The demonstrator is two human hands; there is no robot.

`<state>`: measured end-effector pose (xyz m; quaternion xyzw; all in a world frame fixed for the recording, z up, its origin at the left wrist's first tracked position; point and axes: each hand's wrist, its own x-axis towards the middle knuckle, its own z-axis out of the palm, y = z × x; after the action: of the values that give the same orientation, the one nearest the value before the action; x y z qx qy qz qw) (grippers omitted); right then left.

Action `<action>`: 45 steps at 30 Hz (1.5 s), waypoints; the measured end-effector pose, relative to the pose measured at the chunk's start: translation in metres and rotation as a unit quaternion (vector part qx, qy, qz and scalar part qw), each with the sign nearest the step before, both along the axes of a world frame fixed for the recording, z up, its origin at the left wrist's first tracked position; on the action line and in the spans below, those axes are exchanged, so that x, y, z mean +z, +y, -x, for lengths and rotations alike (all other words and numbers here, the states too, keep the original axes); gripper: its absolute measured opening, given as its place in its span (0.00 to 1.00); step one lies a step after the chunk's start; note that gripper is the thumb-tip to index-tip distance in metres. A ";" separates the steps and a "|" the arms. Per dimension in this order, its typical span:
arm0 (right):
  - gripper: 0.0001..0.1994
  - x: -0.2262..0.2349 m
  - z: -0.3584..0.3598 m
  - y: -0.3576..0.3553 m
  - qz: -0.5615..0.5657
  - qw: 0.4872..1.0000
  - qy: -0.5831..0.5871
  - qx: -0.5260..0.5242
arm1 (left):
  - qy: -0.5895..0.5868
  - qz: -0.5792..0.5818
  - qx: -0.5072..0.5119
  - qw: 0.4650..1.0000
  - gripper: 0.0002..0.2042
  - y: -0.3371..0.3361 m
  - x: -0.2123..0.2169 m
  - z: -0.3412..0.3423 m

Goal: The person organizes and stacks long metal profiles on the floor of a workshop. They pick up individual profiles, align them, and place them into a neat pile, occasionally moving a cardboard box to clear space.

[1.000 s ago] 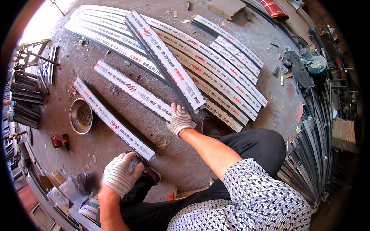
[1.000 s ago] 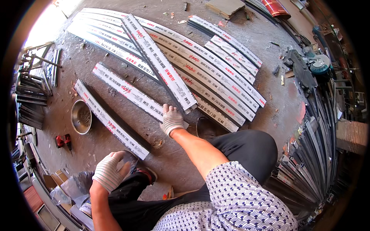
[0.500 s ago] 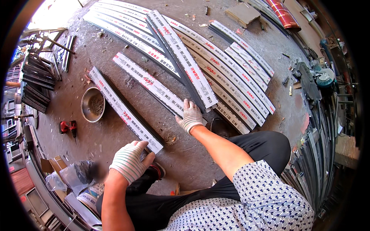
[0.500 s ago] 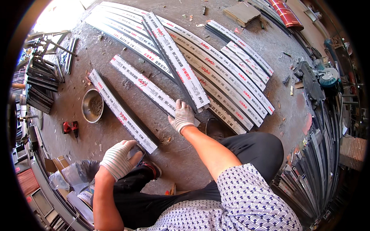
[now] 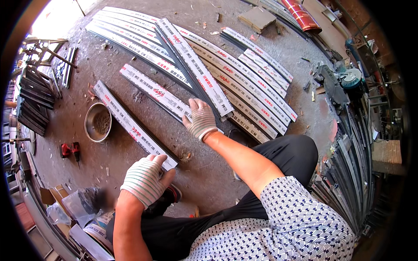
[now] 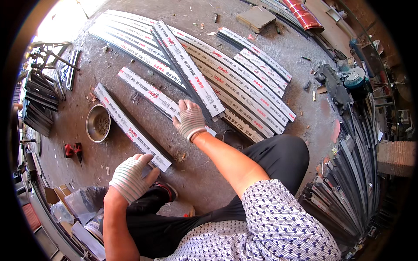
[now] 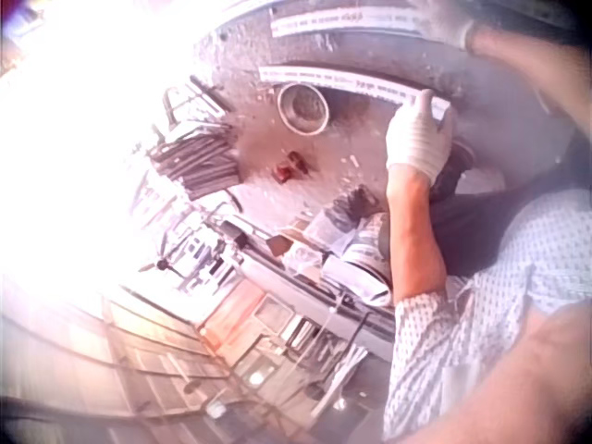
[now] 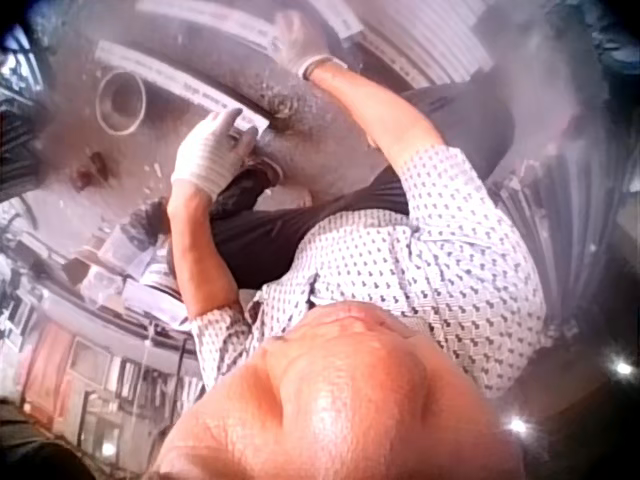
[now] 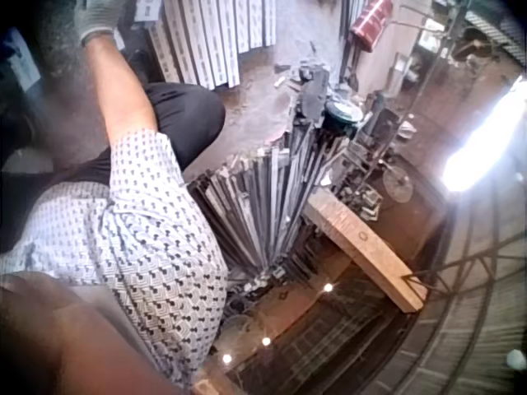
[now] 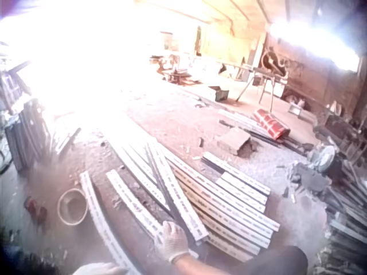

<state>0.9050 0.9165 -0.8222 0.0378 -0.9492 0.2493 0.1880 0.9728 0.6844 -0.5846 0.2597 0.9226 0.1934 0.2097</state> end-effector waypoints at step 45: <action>0.59 0.059 0.104 0.108 -0.154 0.872 -0.460 -0.072 | -0.007 0.005 -0.051 0.999 0.19 0.014 0.008 -0.009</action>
<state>0.8009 1.0242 -0.7636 -0.1215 -0.9548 0.0751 -0.2605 0.9813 0.6983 -0.5765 0.3042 0.9075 0.1795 0.2275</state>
